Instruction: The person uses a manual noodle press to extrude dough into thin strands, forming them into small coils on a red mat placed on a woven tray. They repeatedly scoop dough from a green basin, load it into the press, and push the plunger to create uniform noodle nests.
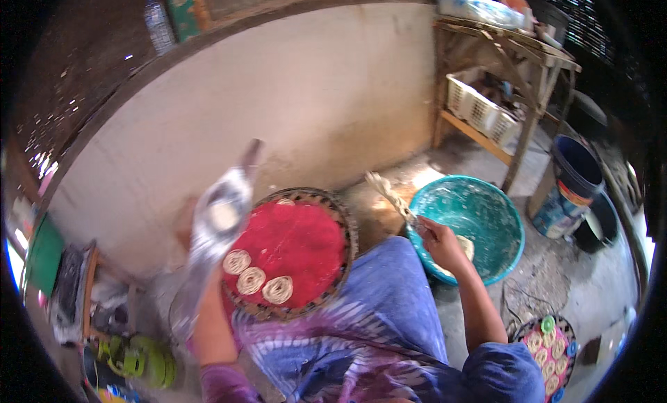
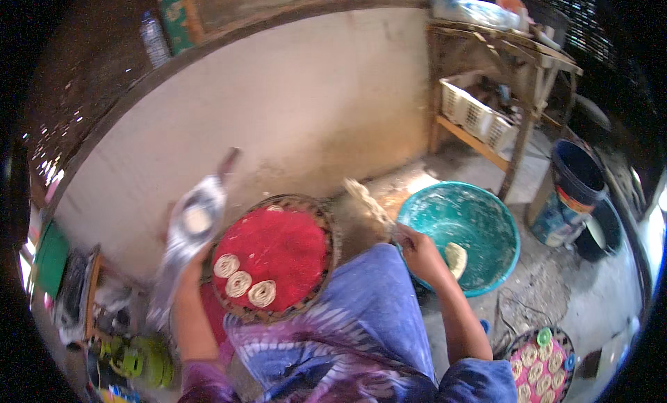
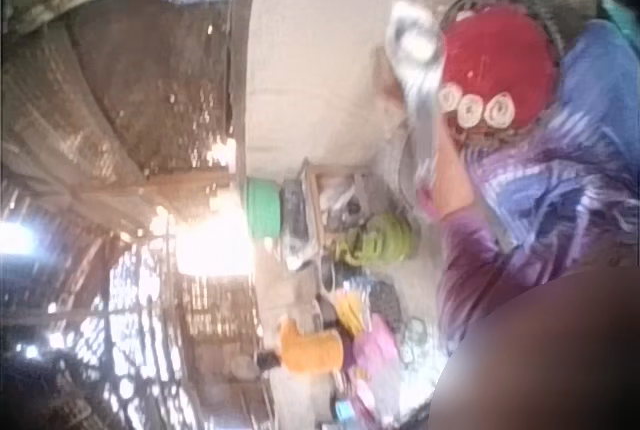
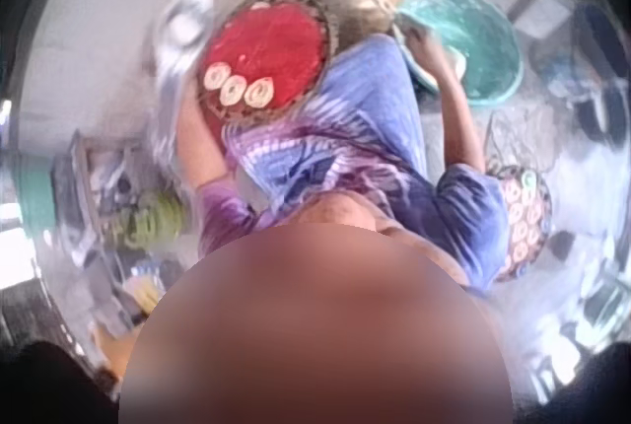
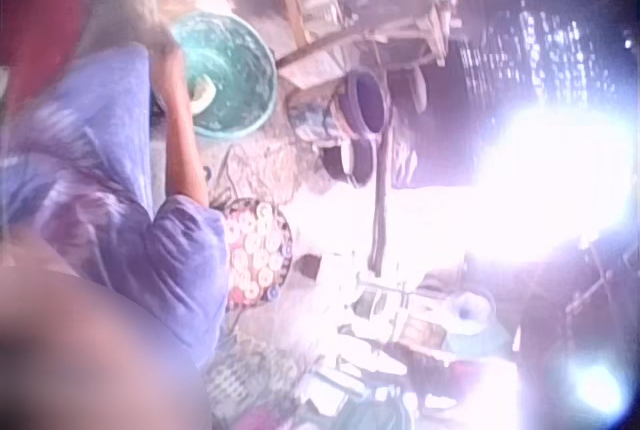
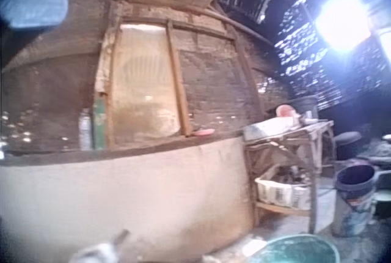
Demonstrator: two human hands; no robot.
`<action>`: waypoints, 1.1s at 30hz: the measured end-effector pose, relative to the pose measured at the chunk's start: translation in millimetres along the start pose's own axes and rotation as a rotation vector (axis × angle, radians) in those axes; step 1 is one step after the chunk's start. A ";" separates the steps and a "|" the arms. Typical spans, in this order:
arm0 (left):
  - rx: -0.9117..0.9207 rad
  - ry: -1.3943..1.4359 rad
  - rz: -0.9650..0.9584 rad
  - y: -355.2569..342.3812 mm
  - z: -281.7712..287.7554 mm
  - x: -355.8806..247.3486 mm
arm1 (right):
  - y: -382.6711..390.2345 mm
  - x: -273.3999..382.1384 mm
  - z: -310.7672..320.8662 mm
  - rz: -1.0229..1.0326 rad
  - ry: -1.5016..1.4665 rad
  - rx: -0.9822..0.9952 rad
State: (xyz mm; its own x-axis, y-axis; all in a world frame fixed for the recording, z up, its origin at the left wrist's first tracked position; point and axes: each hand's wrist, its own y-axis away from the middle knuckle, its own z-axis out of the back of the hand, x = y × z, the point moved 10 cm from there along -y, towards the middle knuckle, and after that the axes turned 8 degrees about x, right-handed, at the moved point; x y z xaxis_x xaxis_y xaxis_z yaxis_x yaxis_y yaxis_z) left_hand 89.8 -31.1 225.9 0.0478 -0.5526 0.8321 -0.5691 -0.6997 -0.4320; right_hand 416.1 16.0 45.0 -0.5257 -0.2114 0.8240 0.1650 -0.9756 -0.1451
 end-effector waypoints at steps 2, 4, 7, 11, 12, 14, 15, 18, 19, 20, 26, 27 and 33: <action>0.122 1.281 0.666 51.6 -61.8 76.2 | 16.7 -85.5 19.8 -0.341 0.569 0.054; -0.201 2.273 1.437 120.3 -121.7 77.6 | 44.7 -162.2 17.0 -0.689 0.901 0.350; -0.582 2.641 1.659 148.1 -130.5 62.6 | 51.8 -173.5 6.4 -0.681 1.089 0.502; -0.682 3.396 1.276 88.1 -70.1 11.5 | 27.5 -6.0 -68.0 0.164 -0.019 0.512; -0.681 3.627 1.144 66.1 -42.2 -7.3 | 42.0 29.2 -108.9 0.133 -0.402 0.770; -0.735 3.999 0.970 30.2 12.0 -42.7 | 84.9 102.1 -162.5 0.013 -1.267 1.164; -0.766 4.166 0.909 18.4 34.0 -58.5 | 105.2 127.3 -181.6 -0.172 -1.685 1.314; -0.152 3.843 1.482 43.3 45.3 -108.9 | 119.4 145.0 -197.5 -0.430 -2.168 1.290; 0.253 3.525 1.609 64.3 37.2 -124.4 | 115.5 133.2 -197.0 -0.465 -2.143 1.150; 0.467 3.261 1.633 84.9 23.1 -128.6 | 105.3 120.7 -185.6 -0.386 -2.028 1.043; 0.281 2.194 0.157 97.2 62.7 -86.7 | 61.5 64.2 -88.7 -0.237 -1.054 0.267; 0.386 2.627 0.200 106.8 68.7 -99.8 | 57.2 82.2 -75.8 -0.062 -0.947 0.220; 0.662 2.756 -0.114 103.2 90.6 -117.9 | 50.3 152.0 -63.4 0.397 -0.247 0.266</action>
State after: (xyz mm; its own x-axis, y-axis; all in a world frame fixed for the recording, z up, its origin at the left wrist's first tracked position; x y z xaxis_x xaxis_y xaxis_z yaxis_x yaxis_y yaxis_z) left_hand 99.7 -79.2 51.7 -0.5400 0.3071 -0.7837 -0.4902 -0.8716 -0.0038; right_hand 291.6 -69.0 128.3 -0.1737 -0.5093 0.8429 0.5335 -0.7681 -0.3541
